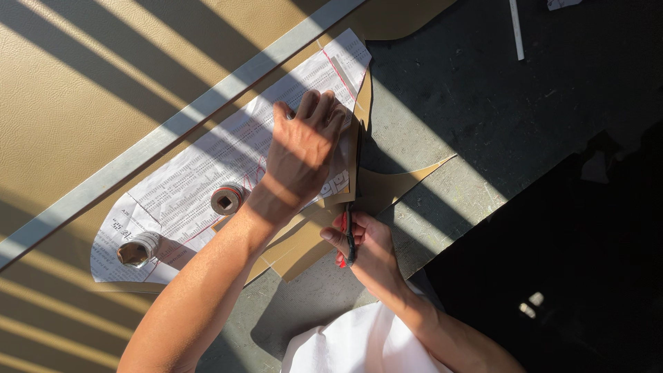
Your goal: The person uses shears to cut a piece of cardboard along a pattern traced from a newspaper template. They mark lines with a white pen, use a metal ruler for straight edges, and secure the template with small weights while cutting.
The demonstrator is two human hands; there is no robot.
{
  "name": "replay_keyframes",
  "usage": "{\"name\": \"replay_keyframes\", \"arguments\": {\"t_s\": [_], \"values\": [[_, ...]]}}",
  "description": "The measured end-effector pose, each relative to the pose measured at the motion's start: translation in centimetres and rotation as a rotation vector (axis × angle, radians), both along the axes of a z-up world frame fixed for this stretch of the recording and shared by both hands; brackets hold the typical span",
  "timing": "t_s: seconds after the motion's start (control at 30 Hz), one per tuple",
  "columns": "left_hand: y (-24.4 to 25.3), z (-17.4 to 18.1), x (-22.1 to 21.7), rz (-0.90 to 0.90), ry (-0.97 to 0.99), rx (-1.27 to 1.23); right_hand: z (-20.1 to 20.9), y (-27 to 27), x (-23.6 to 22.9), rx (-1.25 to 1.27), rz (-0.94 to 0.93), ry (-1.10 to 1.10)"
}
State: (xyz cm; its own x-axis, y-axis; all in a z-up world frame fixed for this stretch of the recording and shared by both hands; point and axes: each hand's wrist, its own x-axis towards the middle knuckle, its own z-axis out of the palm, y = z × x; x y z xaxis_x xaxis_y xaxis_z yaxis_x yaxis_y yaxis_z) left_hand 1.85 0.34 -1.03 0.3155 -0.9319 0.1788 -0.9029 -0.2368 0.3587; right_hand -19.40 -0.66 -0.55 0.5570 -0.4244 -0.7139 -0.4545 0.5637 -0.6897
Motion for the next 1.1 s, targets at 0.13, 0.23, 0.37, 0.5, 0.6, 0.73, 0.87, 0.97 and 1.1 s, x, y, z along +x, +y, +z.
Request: {"name": "replay_keyframes", "arguments": {"t_s": [0.13,0.23,0.37,0.5,0.6,0.73,0.87,0.97,1.1], "values": [[0.0,0.1,0.1,0.009,-0.012,-0.03,0.2,-0.3,0.7,0.014,-0.005,0.003],[0.0,0.1,0.1,0.001,0.031,-0.047,0.1,-0.7,1.6,0.001,-0.018,0.075],[0.0,0.1,0.1,0.004,0.0,-0.041,0.1,-0.6,2.0,-0.03,-0.023,0.061],[0.0,0.2,0.1,0.01,-0.006,-0.04,0.0,-0.3,2.1,-0.001,-0.062,0.03],[0.0,0.2,0.1,0.005,0.01,-0.039,0.1,-0.3,2.3,0.001,-0.072,0.021],[0.0,0.2,0.2,0.001,0.003,-0.045,0.3,-0.8,2.9,-0.07,-0.026,0.047],[-0.1,0.0,0.1,0.015,0.007,-0.077,0.4,-1.0,3.5,-0.092,-0.031,-0.01],[-0.2,-0.2,0.1,0.011,0.018,-0.078,0.4,-1.0,3.6,-0.122,-0.027,-0.042],[-0.1,-0.3,0.1,0.011,0.028,-0.077,0.3,-0.7,3.6,-0.153,-0.01,-0.008]]}}
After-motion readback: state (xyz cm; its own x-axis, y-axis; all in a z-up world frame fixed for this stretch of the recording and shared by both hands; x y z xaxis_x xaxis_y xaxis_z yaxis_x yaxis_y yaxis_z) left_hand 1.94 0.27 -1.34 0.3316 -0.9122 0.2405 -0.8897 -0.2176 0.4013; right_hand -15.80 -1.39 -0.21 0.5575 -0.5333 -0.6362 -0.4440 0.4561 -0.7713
